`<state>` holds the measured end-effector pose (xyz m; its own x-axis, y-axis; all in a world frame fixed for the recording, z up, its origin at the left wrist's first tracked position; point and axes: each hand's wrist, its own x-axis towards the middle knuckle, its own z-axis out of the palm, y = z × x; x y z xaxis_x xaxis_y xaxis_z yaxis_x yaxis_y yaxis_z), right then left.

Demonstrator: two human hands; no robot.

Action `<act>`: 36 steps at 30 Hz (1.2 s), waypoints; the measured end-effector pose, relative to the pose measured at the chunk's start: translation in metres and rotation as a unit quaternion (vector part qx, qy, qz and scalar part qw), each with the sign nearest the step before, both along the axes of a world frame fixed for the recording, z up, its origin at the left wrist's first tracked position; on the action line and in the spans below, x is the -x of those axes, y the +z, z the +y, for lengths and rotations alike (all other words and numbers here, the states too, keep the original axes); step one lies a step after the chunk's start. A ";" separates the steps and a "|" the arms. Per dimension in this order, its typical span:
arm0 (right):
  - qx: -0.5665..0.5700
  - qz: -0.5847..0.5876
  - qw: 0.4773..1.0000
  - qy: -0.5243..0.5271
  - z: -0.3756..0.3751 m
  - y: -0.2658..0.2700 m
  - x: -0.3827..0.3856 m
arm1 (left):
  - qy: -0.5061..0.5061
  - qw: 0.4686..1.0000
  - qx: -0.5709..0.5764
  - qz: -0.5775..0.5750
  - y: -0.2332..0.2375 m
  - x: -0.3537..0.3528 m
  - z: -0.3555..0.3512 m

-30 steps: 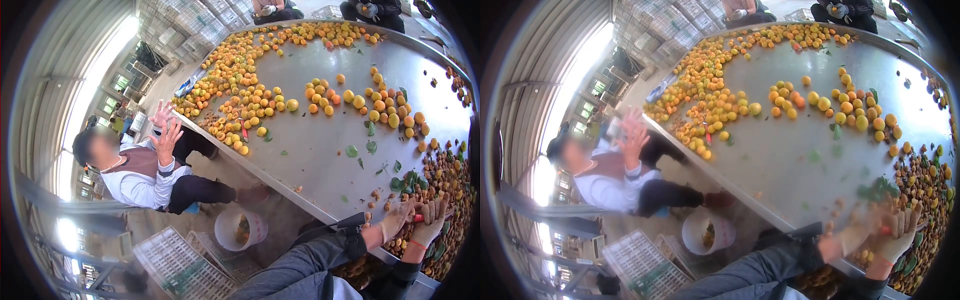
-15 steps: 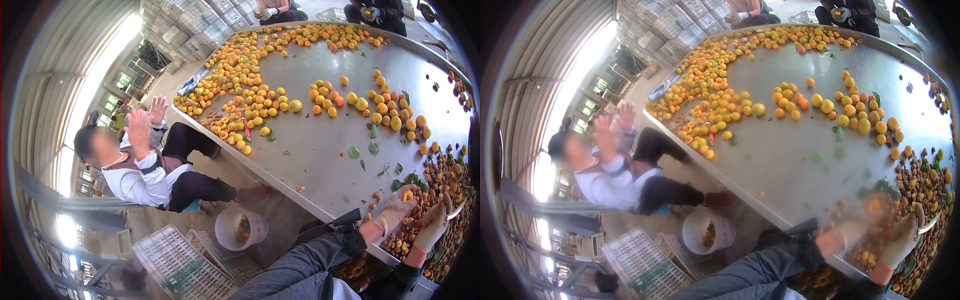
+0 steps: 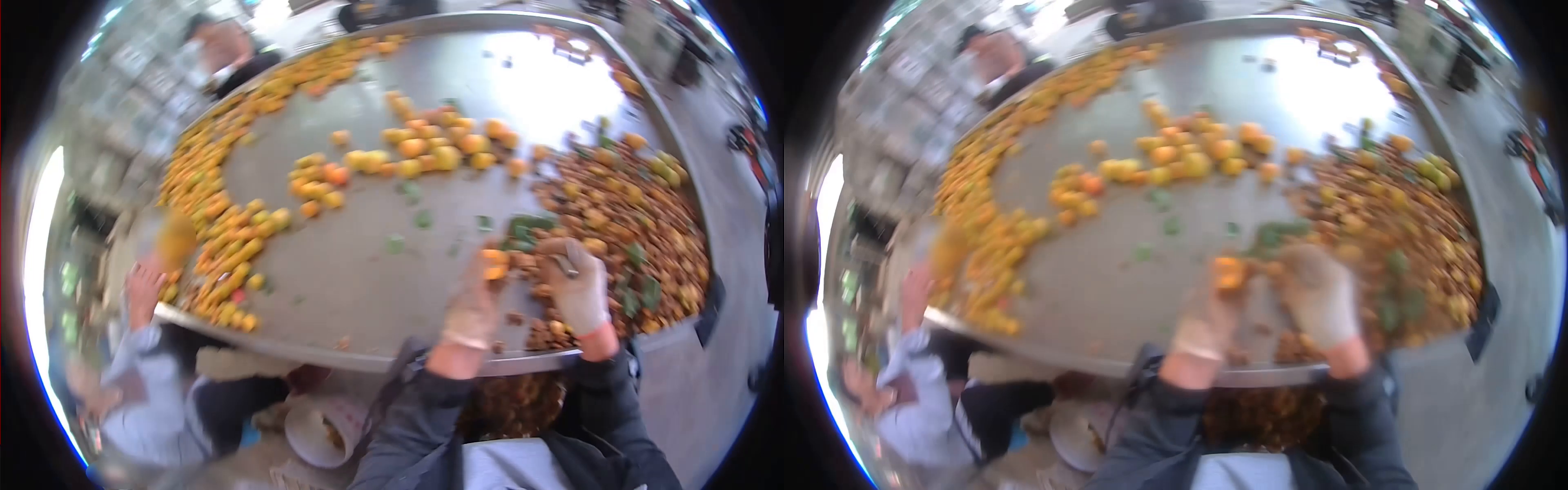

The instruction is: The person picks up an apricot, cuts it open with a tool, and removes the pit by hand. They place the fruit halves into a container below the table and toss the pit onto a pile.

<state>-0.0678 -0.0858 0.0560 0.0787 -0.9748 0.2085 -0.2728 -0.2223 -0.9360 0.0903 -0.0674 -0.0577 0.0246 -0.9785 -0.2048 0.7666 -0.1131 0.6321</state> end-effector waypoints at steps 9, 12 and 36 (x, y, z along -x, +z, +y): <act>-0.050 0.082 0.995 0.041 0.011 0.013 0.004 | 0.018 0.993 -0.089 0.074 0.079 0.009 0.006; -0.040 0.019 0.999 0.011 0.010 0.012 0.005 | -0.156 0.987 0.019 0.022 0.086 -0.005 0.022; -0.128 -0.053 0.990 -0.037 -0.017 0.025 0.025 | 0.014 0.516 -0.112 -0.849 0.067 -0.114 -0.189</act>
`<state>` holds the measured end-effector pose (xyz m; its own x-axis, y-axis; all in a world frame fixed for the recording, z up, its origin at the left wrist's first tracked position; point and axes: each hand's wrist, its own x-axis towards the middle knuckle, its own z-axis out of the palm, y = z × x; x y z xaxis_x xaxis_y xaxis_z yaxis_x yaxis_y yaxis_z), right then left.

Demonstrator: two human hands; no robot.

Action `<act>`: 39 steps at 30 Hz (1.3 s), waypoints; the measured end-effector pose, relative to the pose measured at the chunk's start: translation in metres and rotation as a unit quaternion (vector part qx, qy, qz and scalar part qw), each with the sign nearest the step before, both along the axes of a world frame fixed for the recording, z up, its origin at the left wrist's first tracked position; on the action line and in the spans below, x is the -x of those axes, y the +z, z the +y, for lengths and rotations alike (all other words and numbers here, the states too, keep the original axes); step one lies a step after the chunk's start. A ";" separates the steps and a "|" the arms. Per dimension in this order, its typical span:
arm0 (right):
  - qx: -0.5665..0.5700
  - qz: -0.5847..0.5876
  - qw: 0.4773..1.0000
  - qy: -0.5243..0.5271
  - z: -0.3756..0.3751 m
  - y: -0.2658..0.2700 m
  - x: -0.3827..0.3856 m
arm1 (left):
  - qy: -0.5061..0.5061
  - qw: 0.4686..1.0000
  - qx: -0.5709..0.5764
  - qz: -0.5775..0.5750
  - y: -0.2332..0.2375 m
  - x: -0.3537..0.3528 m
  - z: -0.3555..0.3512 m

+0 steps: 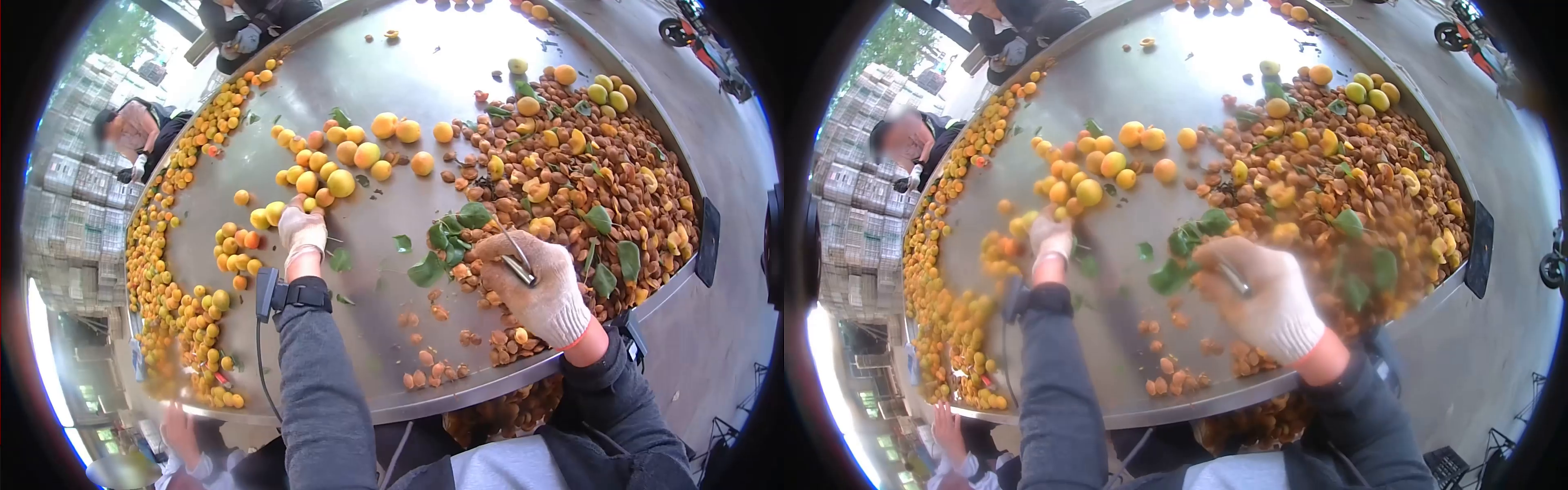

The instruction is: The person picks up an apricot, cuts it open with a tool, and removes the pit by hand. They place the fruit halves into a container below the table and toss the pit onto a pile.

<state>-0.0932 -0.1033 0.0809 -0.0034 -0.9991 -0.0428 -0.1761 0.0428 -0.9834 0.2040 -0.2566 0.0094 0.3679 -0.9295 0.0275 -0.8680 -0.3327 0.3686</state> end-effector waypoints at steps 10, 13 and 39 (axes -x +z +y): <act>-0.025 -0.043 0.997 0.057 0.012 -0.006 -0.014 | -0.087 0.753 0.046 0.651 0.038 0.020 0.119; -0.029 -0.022 0.995 0.092 0.018 -0.005 -0.018 | -0.104 0.522 0.057 0.844 0.058 0.053 0.157; 0.024 0.022 0.979 0.200 0.054 -0.022 -0.032 | 0.072 0.649 0.053 0.755 0.046 0.111 0.198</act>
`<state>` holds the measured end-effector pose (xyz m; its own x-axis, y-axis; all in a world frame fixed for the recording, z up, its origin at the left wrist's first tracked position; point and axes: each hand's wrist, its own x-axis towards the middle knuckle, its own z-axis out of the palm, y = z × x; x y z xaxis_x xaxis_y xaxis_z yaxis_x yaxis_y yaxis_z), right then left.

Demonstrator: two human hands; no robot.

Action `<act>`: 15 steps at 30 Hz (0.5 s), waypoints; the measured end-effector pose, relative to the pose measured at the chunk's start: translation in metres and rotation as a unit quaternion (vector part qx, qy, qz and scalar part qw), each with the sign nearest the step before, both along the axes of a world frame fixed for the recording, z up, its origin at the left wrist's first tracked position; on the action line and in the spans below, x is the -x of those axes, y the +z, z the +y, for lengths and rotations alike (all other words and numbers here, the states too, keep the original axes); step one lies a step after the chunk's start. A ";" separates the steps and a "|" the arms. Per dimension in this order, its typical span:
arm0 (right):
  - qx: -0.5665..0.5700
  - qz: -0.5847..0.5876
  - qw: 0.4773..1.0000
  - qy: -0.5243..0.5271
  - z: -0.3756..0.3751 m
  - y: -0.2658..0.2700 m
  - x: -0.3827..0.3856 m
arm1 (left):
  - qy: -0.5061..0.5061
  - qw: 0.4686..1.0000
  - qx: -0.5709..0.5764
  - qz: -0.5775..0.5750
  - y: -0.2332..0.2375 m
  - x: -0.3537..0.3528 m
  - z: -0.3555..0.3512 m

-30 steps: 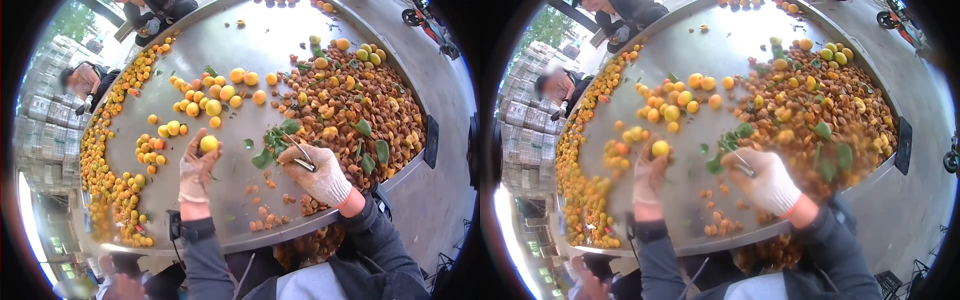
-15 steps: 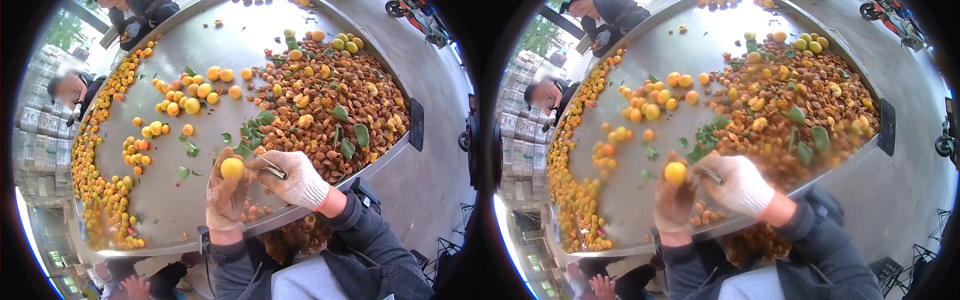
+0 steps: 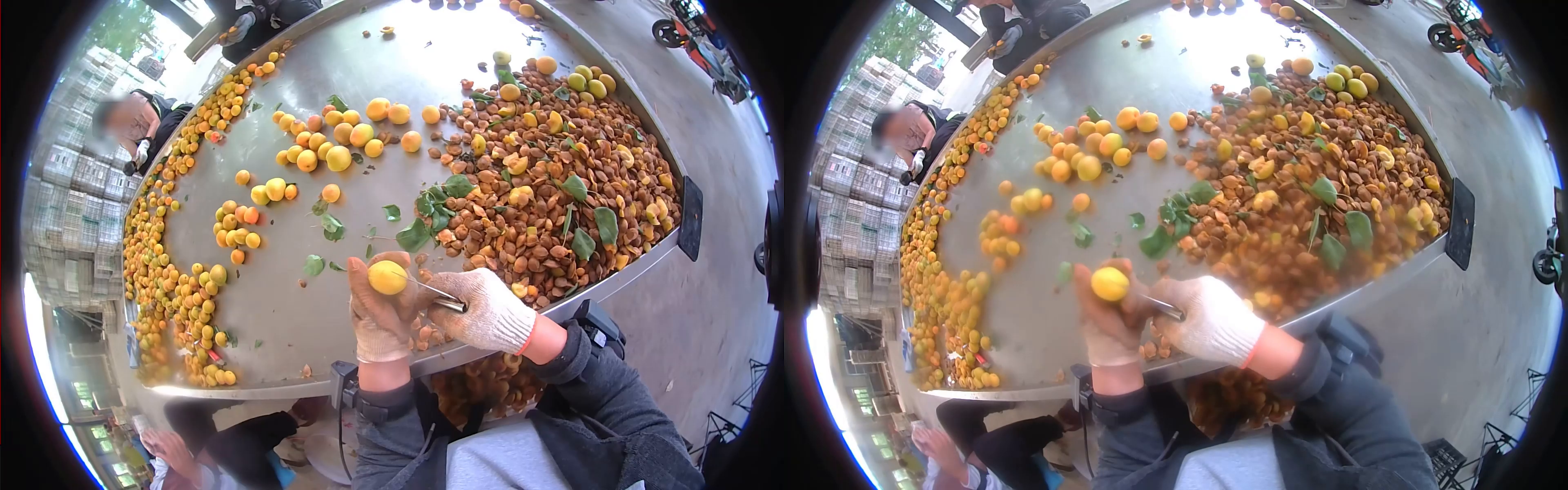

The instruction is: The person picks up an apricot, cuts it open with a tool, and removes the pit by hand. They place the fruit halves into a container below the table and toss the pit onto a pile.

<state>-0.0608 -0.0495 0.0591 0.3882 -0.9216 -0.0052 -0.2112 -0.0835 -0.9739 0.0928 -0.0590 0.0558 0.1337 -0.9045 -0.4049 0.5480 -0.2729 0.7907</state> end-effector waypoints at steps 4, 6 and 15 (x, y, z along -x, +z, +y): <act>0.004 0.006 1.000 0.011 0.002 0.004 0.000 | -0.037 0.999 -0.018 0.031 -0.004 -0.002 0.004; 0.022 0.041 0.999 0.008 0.004 0.003 0.001 | -0.031 0.999 -0.025 -0.005 0.003 0.003 0.006; 0.042 0.103 0.994 0.024 0.007 0.009 0.006 | -0.044 0.990 -0.027 -0.134 0.016 0.010 0.014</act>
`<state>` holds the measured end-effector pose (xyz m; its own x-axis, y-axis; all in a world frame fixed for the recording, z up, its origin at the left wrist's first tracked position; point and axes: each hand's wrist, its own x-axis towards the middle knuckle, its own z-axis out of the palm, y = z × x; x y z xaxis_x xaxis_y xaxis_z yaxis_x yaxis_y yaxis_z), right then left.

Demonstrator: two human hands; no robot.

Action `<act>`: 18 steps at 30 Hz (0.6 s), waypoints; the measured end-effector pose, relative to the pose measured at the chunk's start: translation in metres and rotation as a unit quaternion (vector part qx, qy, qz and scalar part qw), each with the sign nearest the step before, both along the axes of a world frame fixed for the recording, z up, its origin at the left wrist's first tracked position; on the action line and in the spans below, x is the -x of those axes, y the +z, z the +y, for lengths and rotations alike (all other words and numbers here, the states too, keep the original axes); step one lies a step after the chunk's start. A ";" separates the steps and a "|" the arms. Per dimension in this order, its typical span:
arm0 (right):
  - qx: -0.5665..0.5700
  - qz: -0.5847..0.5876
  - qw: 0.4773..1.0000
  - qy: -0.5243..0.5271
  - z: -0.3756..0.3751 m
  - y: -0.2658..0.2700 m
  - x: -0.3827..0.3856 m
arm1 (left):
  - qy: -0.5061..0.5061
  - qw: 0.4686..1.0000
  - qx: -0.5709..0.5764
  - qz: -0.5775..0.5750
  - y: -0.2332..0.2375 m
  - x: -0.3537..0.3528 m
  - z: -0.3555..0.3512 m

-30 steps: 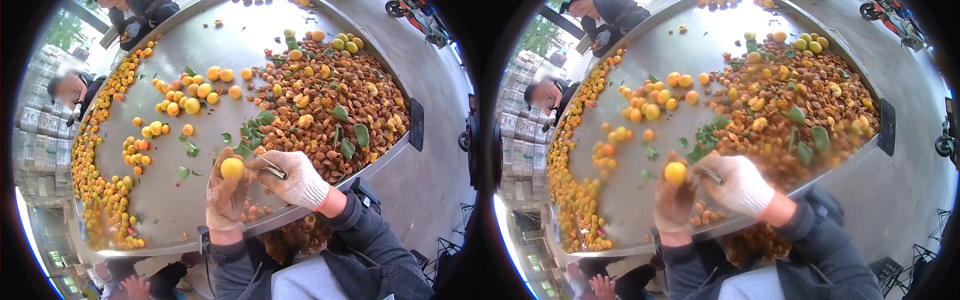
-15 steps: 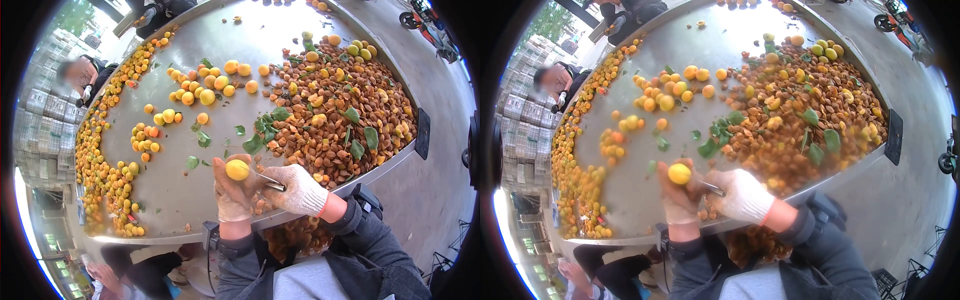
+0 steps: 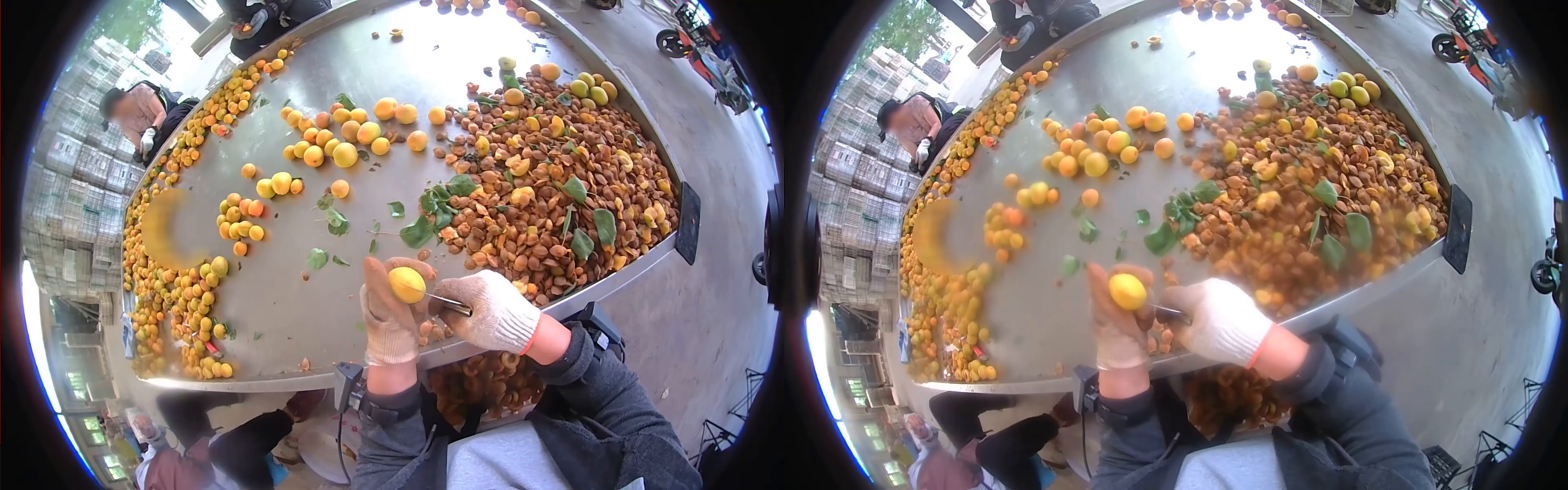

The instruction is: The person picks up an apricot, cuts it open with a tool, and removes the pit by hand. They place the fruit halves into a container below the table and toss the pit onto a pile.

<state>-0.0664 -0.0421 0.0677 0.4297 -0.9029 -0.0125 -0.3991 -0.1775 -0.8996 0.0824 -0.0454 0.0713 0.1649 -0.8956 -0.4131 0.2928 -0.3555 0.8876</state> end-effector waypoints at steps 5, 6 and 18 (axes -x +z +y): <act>-0.012 0.042 0.999 0.009 0.000 0.000 -0.003 | 0.035 0.990 0.099 -0.099 -0.001 0.007 0.003; -0.012 0.034 0.999 -0.001 0.000 -0.002 -0.003 | 0.035 0.990 0.099 -0.099 -0.001 0.007 0.004; -0.011 0.043 0.999 -0.005 -0.010 -0.003 -0.003 | -0.009 0.948 0.230 -0.219 -0.064 0.013 0.005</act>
